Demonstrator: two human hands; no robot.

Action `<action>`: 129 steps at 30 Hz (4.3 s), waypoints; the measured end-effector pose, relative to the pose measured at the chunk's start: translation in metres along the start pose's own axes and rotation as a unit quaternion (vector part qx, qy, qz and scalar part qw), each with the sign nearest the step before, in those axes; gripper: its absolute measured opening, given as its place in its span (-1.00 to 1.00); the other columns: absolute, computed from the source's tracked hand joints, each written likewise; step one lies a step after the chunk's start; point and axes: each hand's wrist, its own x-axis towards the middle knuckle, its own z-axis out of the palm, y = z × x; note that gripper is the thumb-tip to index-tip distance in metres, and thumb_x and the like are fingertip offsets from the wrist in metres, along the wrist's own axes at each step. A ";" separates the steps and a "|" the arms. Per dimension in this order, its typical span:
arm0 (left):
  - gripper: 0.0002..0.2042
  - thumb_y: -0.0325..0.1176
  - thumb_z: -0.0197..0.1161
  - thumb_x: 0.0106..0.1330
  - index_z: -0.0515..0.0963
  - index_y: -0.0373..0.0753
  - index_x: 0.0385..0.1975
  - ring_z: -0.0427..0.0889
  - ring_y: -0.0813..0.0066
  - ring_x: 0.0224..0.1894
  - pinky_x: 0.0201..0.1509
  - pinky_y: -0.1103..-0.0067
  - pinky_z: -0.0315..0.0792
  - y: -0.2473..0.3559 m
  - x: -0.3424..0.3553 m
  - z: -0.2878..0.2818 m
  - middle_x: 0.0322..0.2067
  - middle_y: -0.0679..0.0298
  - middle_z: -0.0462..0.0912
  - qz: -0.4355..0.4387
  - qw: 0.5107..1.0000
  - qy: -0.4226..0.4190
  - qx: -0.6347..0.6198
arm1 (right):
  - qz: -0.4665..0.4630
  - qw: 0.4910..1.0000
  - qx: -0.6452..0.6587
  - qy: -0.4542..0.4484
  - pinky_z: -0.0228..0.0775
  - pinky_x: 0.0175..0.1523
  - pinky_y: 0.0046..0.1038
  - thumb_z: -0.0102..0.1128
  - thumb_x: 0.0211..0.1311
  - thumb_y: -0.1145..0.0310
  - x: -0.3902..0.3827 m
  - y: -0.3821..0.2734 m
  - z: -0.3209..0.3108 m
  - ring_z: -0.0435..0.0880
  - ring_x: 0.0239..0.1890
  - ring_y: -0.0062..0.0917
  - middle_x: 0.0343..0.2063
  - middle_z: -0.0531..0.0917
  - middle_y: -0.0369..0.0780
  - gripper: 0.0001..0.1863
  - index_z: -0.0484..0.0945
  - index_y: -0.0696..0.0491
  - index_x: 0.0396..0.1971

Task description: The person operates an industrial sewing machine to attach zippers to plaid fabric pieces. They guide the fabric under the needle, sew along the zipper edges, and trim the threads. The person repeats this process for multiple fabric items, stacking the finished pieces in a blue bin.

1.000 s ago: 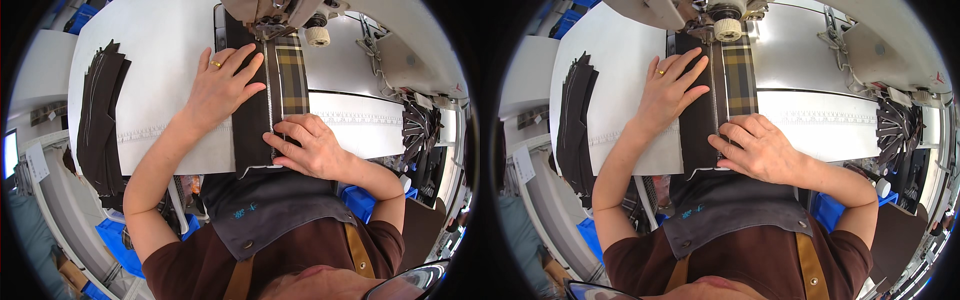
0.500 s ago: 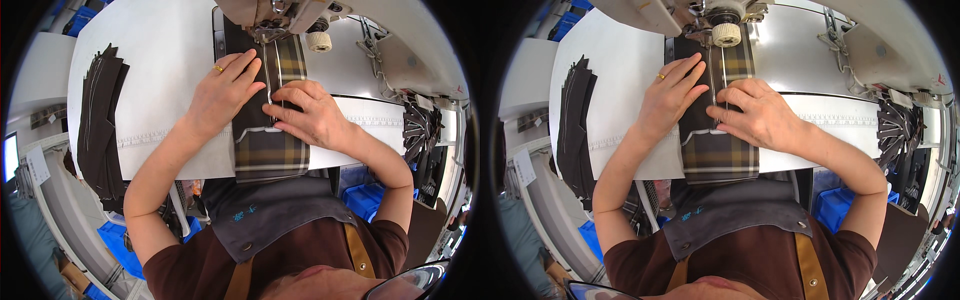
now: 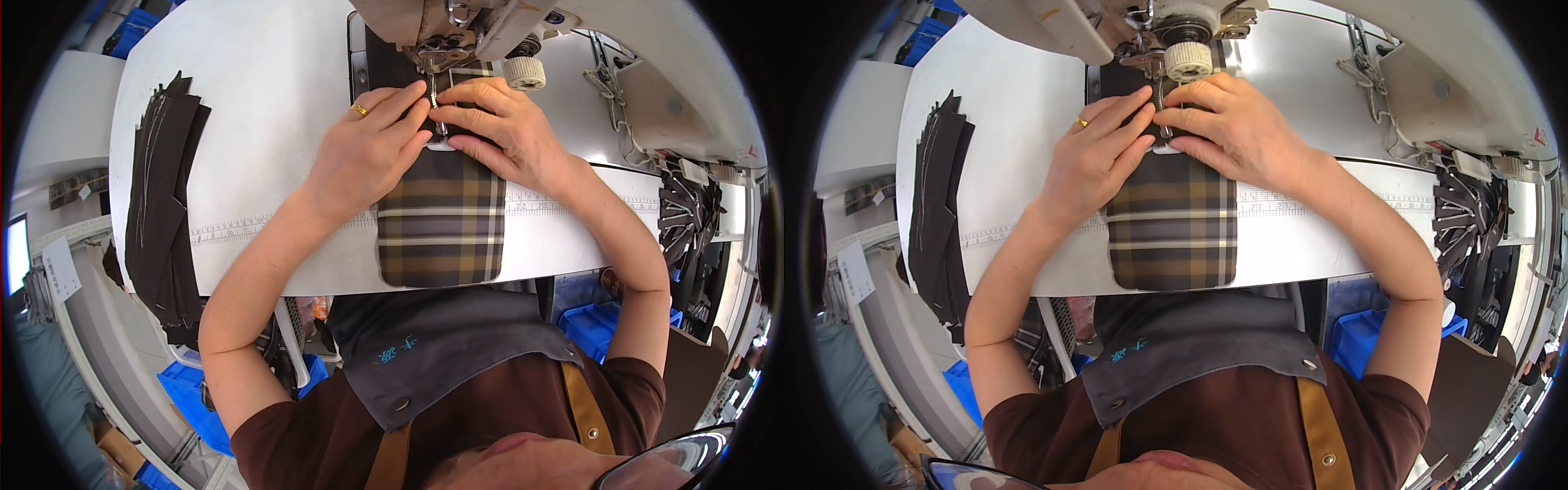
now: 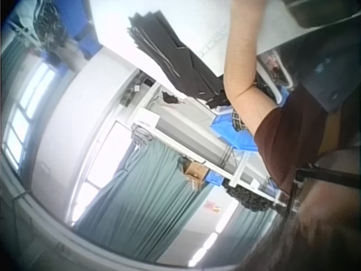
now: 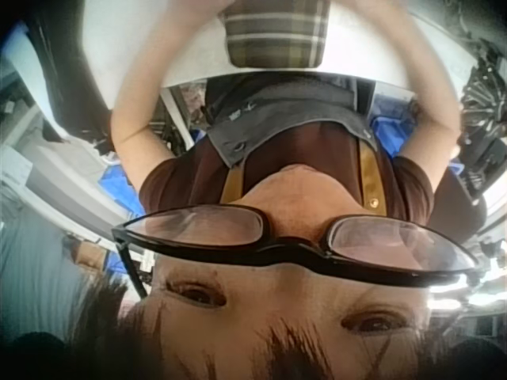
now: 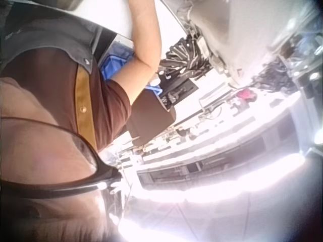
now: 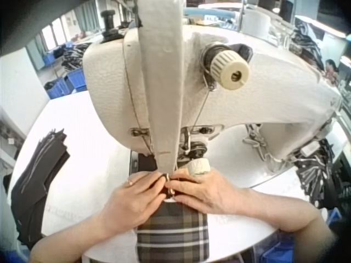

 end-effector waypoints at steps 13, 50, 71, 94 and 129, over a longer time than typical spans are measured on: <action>-0.76 -0.48 0.28 0.12 0.64 -0.18 -0.18 0.56 0.30 -0.19 -0.11 0.49 0.48 -0.012 0.002 -0.012 -0.14 0.31 0.59 0.015 0.998 -0.061 -0.027 | -0.013 0.994 -0.108 0.010 0.44 -0.10 -0.42 0.21 -0.12 0.50 -0.005 -0.019 0.000 0.54 -0.20 -0.41 -0.19 0.60 -0.26 -0.66 0.63 0.05 -0.22; -0.83 -0.50 0.28 0.12 0.63 -0.22 -0.27 0.58 0.39 -0.25 -0.20 0.54 0.48 -0.029 0.017 0.001 -0.27 0.32 0.60 -0.015 0.998 0.000 -0.060 | 0.177 0.975 0.058 0.123 0.37 -0.21 -0.45 0.24 0.12 0.38 0.009 0.016 0.005 0.52 -0.33 -0.45 -0.35 0.59 -0.26 -0.89 0.64 0.03 -0.35; -0.90 -0.44 0.27 0.10 0.58 -0.21 -0.38 0.60 0.33 -0.34 -0.30 0.50 0.52 -0.039 0.022 0.004 -0.32 0.34 0.60 0.038 0.998 0.033 -0.041 | -0.046 0.977 -0.182 0.105 0.43 -0.46 -0.39 0.26 0.04 0.37 0.023 0.008 0.019 0.58 -0.54 -0.34 -0.53 0.56 -0.24 -0.87 0.49 0.06 -0.46; -0.88 -0.45 0.24 0.21 0.62 -0.36 -0.35 0.53 0.64 -0.35 -0.24 0.67 0.40 -0.069 0.040 -0.009 -0.38 0.34 0.63 -0.139 0.922 -0.110 -0.345 | 0.026 0.984 0.095 0.146 0.52 -0.31 -0.37 0.25 -0.04 0.52 0.022 -0.072 0.013 0.66 -0.36 -0.31 -0.42 0.66 -0.16 -0.84 0.55 0.18 -0.40; -0.88 -0.44 0.26 0.16 0.65 -0.34 -0.38 0.60 0.53 -0.37 -0.24 0.64 0.45 -0.030 0.032 -0.008 -0.40 0.25 0.65 -0.183 0.953 -0.028 -0.240 | -0.085 0.995 -0.033 0.026 0.57 -0.23 -0.42 0.18 -0.08 0.46 -0.026 -0.053 0.013 0.70 -0.22 -0.32 -0.26 0.67 -0.06 -0.80 0.55 0.20 -0.39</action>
